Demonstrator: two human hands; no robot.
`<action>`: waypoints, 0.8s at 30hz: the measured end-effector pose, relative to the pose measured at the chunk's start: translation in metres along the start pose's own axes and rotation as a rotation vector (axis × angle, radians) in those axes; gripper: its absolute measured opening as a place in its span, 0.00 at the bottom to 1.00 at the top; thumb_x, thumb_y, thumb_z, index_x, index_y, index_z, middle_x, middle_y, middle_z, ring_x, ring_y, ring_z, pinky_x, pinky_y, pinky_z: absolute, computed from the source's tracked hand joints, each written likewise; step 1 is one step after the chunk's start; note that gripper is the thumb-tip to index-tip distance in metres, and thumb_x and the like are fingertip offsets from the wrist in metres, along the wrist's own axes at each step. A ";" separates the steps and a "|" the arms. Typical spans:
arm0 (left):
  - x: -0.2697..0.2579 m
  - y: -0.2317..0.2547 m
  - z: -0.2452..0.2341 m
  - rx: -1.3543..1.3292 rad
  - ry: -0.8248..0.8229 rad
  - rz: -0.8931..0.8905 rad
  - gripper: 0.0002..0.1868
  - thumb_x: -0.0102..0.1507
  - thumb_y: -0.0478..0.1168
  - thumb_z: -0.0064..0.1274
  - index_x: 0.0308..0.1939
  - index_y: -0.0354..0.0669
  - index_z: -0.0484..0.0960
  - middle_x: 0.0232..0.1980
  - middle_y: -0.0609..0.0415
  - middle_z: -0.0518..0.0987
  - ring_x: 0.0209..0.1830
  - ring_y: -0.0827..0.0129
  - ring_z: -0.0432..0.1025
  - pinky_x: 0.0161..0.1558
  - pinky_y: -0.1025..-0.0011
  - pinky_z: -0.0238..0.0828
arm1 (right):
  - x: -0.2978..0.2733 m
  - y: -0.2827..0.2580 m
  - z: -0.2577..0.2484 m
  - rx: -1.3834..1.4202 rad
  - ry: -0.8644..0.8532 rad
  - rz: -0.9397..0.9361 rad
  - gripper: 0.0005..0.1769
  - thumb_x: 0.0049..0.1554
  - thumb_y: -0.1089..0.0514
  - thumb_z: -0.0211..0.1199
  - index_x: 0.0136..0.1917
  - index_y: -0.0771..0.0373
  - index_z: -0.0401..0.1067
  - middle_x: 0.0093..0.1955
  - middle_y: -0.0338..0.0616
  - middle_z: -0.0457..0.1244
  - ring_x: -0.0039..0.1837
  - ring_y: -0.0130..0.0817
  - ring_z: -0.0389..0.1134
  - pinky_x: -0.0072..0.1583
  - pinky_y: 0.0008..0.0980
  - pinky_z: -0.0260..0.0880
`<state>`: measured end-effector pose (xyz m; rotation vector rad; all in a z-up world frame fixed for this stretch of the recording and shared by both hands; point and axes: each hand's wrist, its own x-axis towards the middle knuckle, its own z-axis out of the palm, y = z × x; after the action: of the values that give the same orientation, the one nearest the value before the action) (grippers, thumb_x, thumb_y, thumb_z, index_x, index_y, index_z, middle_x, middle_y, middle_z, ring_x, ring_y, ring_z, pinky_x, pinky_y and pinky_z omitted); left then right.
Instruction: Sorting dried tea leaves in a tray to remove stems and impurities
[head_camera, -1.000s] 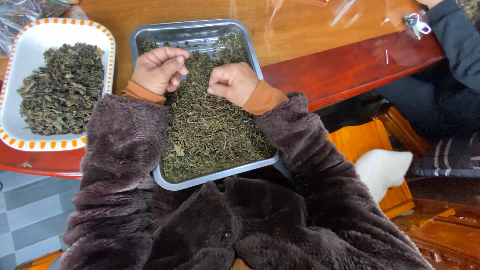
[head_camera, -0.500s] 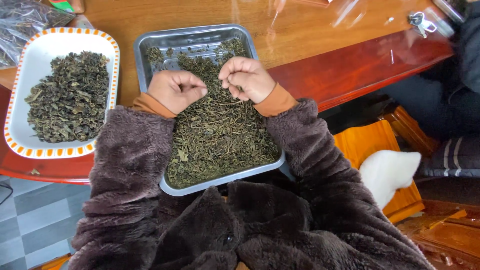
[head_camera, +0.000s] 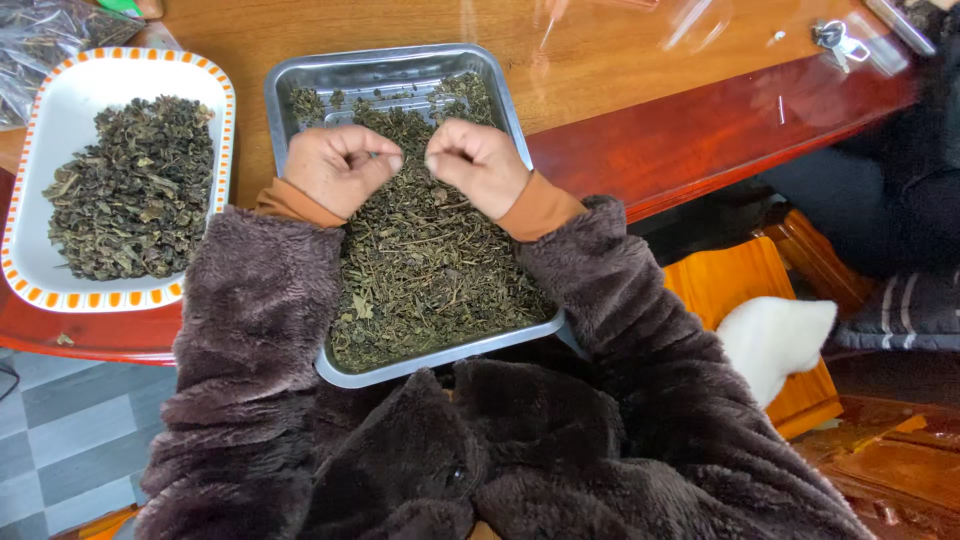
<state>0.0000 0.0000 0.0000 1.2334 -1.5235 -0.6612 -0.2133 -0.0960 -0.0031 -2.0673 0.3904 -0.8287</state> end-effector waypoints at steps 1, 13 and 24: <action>-0.002 0.012 0.000 0.019 -0.062 -0.010 0.06 0.65 0.29 0.61 0.45 0.39 0.88 0.20 0.57 0.70 0.22 0.77 0.61 0.27 0.78 0.59 | 0.000 0.006 -0.002 0.081 0.000 0.059 0.06 0.62 0.66 0.59 0.44 0.61 0.74 0.31 0.35 0.60 0.36 0.25 0.61 0.42 0.25 0.64; 0.000 0.000 0.008 0.525 -0.266 -0.230 0.09 0.58 0.47 0.64 0.42 0.66 0.90 0.21 0.61 0.75 0.27 0.64 0.74 0.40 0.62 0.74 | 0.000 -0.029 0.005 -0.388 -0.253 0.106 0.06 0.62 0.61 0.62 0.48 0.65 0.77 0.36 0.49 0.66 0.39 0.42 0.70 0.46 0.39 0.71; 0.000 0.006 0.000 0.359 -0.247 -0.195 0.08 0.68 0.36 0.54 0.44 0.45 0.88 0.24 0.54 0.80 0.27 0.63 0.73 0.39 0.63 0.76 | 0.003 -0.016 -0.013 0.663 0.016 0.499 0.05 0.66 0.58 0.52 0.48 0.60 0.64 0.38 0.40 0.66 0.34 0.25 0.69 0.28 0.16 0.61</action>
<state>-0.0021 0.0022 0.0057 1.6344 -1.7960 -0.7069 -0.2202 -0.0964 0.0169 -1.2727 0.5271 -0.5647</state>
